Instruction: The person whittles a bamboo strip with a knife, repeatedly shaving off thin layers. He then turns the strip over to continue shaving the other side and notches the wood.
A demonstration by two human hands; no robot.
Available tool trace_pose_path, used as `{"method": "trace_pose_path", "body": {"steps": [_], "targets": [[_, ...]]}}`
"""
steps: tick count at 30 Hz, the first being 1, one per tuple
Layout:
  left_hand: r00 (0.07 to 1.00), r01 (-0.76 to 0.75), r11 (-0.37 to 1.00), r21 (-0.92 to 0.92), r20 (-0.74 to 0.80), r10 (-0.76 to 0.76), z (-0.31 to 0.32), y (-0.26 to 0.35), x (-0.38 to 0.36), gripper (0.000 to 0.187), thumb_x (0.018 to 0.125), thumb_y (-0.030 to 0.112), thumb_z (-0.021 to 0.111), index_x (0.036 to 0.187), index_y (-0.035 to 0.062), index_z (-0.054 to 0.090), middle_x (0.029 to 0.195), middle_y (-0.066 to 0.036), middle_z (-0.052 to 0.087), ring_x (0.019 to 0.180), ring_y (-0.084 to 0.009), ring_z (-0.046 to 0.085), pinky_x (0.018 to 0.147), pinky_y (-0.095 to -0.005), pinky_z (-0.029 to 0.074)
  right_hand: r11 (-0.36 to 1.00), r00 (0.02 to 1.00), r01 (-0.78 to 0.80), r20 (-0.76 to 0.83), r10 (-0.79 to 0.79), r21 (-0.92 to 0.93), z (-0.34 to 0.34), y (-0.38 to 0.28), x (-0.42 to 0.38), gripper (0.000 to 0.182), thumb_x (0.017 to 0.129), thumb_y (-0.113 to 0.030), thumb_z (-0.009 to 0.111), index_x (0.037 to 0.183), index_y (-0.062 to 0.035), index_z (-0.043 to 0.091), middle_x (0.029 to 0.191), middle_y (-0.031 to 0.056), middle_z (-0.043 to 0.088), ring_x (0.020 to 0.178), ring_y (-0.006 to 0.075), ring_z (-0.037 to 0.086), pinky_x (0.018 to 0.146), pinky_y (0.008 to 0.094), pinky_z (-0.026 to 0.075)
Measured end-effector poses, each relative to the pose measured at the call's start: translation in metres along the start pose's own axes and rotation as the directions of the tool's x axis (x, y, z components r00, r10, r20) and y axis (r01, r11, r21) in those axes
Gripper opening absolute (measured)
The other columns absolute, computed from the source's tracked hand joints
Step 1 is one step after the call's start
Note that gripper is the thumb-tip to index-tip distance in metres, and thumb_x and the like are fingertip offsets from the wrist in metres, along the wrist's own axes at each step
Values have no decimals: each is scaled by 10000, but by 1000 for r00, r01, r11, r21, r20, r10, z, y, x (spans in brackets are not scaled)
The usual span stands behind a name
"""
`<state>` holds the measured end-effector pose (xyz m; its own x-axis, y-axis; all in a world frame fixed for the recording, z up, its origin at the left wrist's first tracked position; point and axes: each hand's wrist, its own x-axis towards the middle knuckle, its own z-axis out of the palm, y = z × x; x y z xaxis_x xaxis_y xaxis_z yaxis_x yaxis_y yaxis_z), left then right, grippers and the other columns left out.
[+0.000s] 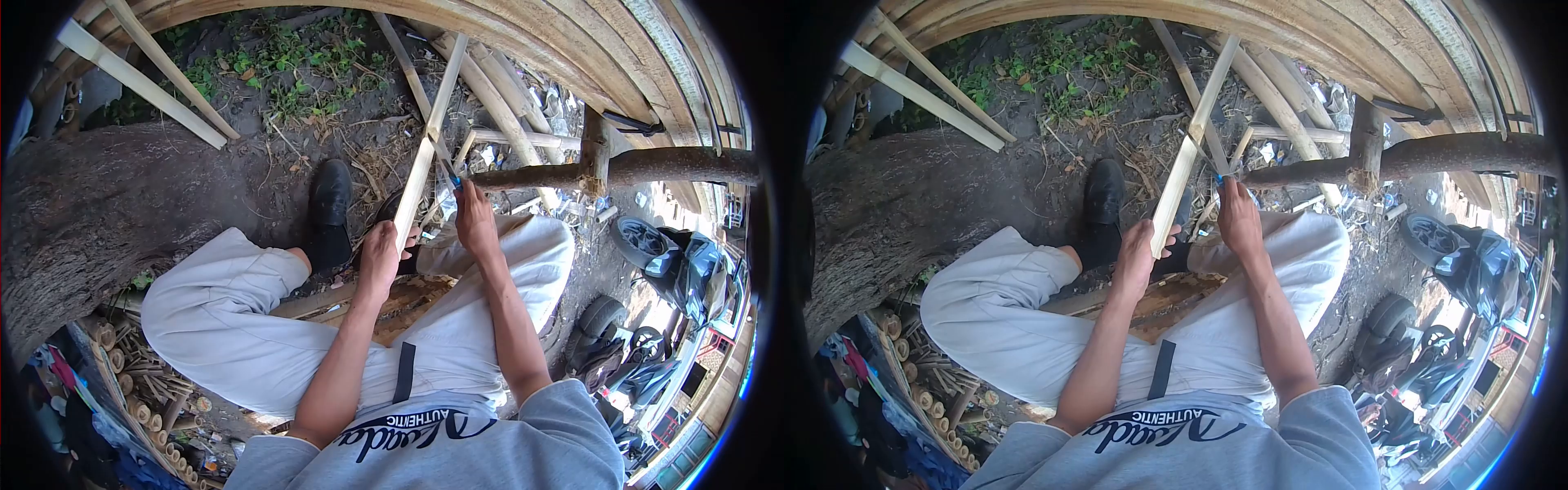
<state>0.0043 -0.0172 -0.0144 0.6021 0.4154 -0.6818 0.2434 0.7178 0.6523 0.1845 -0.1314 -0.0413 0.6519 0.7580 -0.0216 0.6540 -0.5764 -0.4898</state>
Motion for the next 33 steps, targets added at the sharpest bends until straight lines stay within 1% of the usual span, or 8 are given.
{"method": "trace_pose_path", "body": {"steps": [2, 10, 16, 18, 21, 27, 29, 33], "targets": [[999, -36, 999, 41, 30, 35, -1, 1, -1, 424, 1070, 295, 338, 1205, -33, 572, 1114, -152, 690, 890, -133, 634, 730, -269, 515, 996, 986, -82, -148, 75, -42, -23, -26, 6, 267, 996, -119, 509, 1240, -19, 545, 923, 242, 552, 768, 441, 590, 641, 512, 462], [996, -63, 998, 29, 58, 61, 1, 2, -2, 448, 1070, 292, 332, 1221, -51, 579, 1096, -150, 692, 866, -127, 630, 682, -264, 517, 988, 954, -129, -284, 99, -88, -11, -3, 2, 221, 1002, -168, 529, 1164, -30, 591, 1002, 238, 529, 782, 441, 578, 669, 521, 456], [997, -74, 997, 38, 35, 72, -1, 6, -3, 448, 1068, 280, 330, 1225, -55, 582, 1075, -147, 695, 850, -126, 630, 663, -256, 510, 993, 972, -114, -206, 116, 24, -20, -7, 4, 187, 977, -97, 544, 1140, -24, 599, 929, 225, 587, 819, 439, 588, 709, 514, 456], [997, -76, 996, 52, 14, 76, -1, 8, -4, 445, 1067, 278, 330, 1217, -53, 588, 1071, -144, 697, 847, -125, 630, 663, -256, 509, 996, 989, -17, -148, 30, 86, -32, -11, 1, 186, 963, -71, 551, 1133, -17, 606, 898, 214, 608, 835, 434, 597, 712, 511, 456], [996, -83, 991, 104, -7, 84, 0, 11, -5, 438, 1066, 272, 337, 1197, -48, 606, 1063, -137, 700, 843, -122, 629, 663, -257, 508, 992, 961, -117, -247, 124, 40, -35, -16, 4, 200, 951, -66, 564, 1136, -10, 616, 927, 214, 609, 843, 430, 603, 706, 507, 459], [992, -112, 974, 199, -42, 123, 0, 11, -5, 435, 1065, 273, 343, 1182, -41, 621, 1045, -114, 708, 838, -115, 625, 665, -253, 508, 990, 992, 62, -113, -47, 129, -35, -9, 1, 201, 973, -96, 544, 1134, 10, 598, 895, 245, 642, 790, 439, 619, 684, 494, 471], [992, -107, 977, 182, -45, 117, 1, 13, -5, 433, 1066, 271, 342, 1180, -38, 623, 1042, -108, 709, 836, -112, 624, 665, -250, 506, 966, 975, -142, -140, 174, 214, -35, -14, 0, 206, 1005, -183, 531, 1116, -15, 579, 841, 195, 650, 737, 388, 629, 679, 446, 488], [993, -100, 976, 191, -45, 110, 2, 10, -5, 431, 1067, 267, 340, 1177, -37, 624, 1039, -107, 710, 832, -110, 623, 663, -249, 504, 957, 969, -245, 0, 248, 153, -37, -19, 3, 245, 1040, -233, 471, 1110, -23, 577, 843, 180, 656, 736, 363, 633, 682, 459, 484]]}}
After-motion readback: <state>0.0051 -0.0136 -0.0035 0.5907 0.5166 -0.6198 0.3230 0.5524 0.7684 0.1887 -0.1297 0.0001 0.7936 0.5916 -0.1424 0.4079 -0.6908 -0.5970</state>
